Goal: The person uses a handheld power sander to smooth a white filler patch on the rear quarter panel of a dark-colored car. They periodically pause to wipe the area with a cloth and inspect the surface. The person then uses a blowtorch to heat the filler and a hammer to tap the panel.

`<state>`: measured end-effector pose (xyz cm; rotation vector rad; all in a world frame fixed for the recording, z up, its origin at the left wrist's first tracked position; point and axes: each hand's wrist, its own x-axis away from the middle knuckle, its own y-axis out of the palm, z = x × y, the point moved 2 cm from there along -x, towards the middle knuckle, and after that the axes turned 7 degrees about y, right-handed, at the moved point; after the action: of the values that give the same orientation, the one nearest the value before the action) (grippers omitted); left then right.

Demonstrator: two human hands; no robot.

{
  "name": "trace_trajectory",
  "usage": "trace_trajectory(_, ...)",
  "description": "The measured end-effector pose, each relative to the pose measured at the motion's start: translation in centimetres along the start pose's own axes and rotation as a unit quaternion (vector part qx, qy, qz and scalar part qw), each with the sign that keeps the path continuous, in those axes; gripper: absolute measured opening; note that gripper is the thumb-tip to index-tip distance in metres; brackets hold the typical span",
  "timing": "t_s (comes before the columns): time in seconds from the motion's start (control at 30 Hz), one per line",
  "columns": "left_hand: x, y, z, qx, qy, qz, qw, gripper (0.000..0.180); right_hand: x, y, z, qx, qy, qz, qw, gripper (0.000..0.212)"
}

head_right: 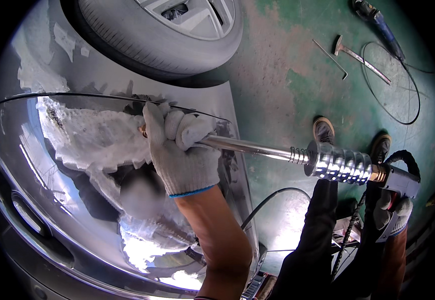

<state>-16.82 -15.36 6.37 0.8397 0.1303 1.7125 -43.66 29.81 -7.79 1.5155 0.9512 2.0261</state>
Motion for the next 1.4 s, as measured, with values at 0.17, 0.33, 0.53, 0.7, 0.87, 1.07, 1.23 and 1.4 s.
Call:
trace_trajectory(0.17,-0.2,-0.2,0.1,-0.006,-0.004,0.004,1.000,0.023,-0.5,0.9,0.0,-0.010,-0.005,0.010,1.000,0.047)
trace_trajectory(0.33,0.0,0.4,-0.1,-0.025,0.010,0.031,0.999,0.023,-1.0,2.6,0.0,0.002,-0.004,-0.012,1.000,0.047)
trace_trajectory(0.53,0.2,0.3,-0.2,-0.019,0.016,-0.009,1.000,0.021,-0.3,1.4,0.2,-0.012,-0.016,0.000,1.000,0.060)
trace_trajectory(0.7,4.3,-0.3,-6.0,-0.095,0.053,0.059,0.992,0.023,-2.0,4.0,0.9,0.036,-0.120,0.097,0.987,0.068)
trace_trajectory(0.87,11.2,-0.1,-14.5,-0.033,-0.040,0.010,0.999,0.027,-2.4,5.2,0.6,0.075,-0.107,0.080,0.988,0.075)
trace_trajectory(1.07,10.0,-1.1,-15.0,-0.080,-0.075,-0.027,0.994,0.031,-1.8,4.8,1.3,0.071,-0.115,0.102,0.986,0.069)
trace_trajectory(1.23,9.2,-0.4,-13.8,0.000,-0.099,-0.030,0.995,0.032,-1.7,3.3,1.0,0.079,-0.104,0.099,0.986,0.065)
trace_trajectory(1.4,11.5,0.1,-14.9,-0.058,-0.072,0.053,0.994,0.039,-0.9,0.8,0.5,0.132,-0.067,0.111,0.983,0.060)
